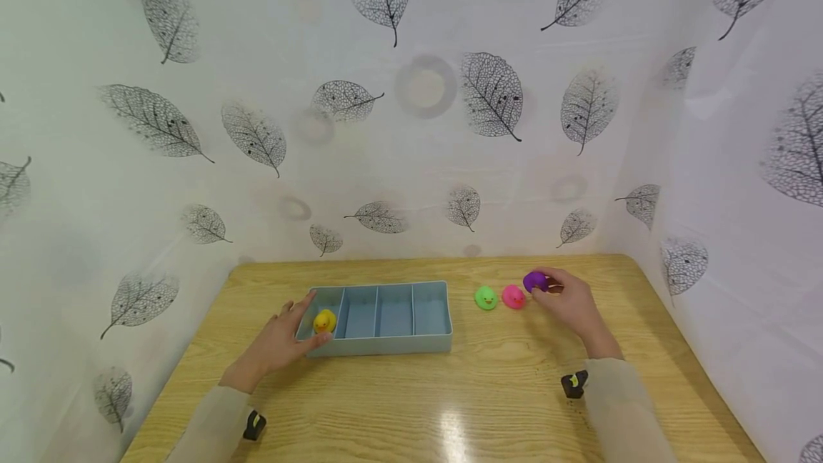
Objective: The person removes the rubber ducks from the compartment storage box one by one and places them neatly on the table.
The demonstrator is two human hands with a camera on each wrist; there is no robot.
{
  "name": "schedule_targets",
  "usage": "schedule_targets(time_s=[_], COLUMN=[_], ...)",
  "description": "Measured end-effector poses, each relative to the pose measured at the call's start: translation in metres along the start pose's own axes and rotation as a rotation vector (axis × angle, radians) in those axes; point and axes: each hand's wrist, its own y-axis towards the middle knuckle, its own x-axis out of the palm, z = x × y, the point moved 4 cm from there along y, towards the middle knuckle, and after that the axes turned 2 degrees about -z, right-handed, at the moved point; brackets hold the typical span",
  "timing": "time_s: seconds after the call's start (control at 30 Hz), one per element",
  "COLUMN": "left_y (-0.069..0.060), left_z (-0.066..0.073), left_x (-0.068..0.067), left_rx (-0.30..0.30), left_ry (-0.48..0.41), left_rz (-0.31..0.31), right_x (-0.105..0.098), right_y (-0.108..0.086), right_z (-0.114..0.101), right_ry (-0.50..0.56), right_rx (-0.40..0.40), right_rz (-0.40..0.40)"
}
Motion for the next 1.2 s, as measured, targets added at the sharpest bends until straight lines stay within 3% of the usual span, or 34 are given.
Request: schedule_targets(time_s=[0.3, 0.8, 1.2], left_y=[-0.001, -0.002, 0.0], left_z=[0.003, 0.003, 0.0], left_x=[-0.002, -0.003, 0.001], left_rx=[0.009, 0.006, -0.004], left_ry=[0.001, -0.006, -0.004], left_rz=[0.007, 0.006, -0.007], right_x=[-0.003, 0.005, 0.01], right_y=[0.002, 0.003, 0.009], right_z=[0.014, 0.036, 0.05], right_ry=[-0.021, -0.049, -0.099], right_rx=[-0.027, 0.038, 0.072], right_rz=[0.025, -0.068, -0.086])
